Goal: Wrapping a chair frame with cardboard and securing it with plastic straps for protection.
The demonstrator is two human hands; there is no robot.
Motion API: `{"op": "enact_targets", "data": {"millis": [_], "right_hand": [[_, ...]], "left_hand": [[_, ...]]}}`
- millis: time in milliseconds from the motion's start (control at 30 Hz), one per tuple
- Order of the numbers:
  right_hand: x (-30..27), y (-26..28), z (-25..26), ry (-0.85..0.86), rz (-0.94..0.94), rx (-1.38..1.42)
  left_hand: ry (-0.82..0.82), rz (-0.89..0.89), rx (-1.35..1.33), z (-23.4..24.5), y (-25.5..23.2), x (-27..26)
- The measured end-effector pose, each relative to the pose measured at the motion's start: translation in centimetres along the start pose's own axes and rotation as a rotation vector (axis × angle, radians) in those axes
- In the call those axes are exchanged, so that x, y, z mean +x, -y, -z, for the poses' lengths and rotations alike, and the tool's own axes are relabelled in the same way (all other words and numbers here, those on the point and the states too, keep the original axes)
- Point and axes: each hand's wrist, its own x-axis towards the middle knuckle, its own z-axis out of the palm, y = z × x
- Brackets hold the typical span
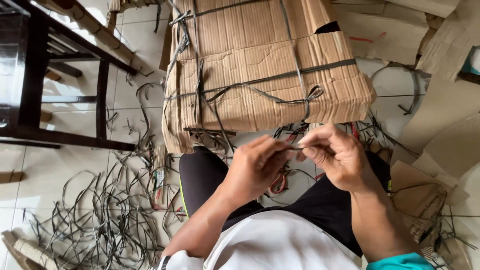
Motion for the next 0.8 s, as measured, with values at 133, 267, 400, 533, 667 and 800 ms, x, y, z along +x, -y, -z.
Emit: {"op": "enact_targets", "data": {"millis": [133,267,400,533,667,800], "right_hand": [[0.8,0.4,1.0,-0.02,-0.071,-0.238],[-0.6,-3.4,1.1,-0.027,-0.146,-0.117],[-2.0,-8.2,0.2,-0.135,-0.175,0.524],[-1.4,-7.7,-2.3,-0.151,-0.146,0.722],[-0.6,-5.7,-3.7,-0.178,-0.177,0.089],[-0.4,-4.3,-3.6,-0.121,-0.172,-0.111]], "left_hand": [[-0.026,0.314,-0.137,-0.4,1.7,-0.3],[-0.17,0.538,-0.406,-1.2,2.9,-0.7],[-0.244,0.619,-0.528,-3.2,4.3,-1.0],[-0.229,0.594,-0.482,-4.5,3.7,-1.0],[-0.185,0.479,-0.285,-4.3,4.1,-1.9],[-0.17,0.629,-0.414,-4.3,4.3,-1.9]]}}
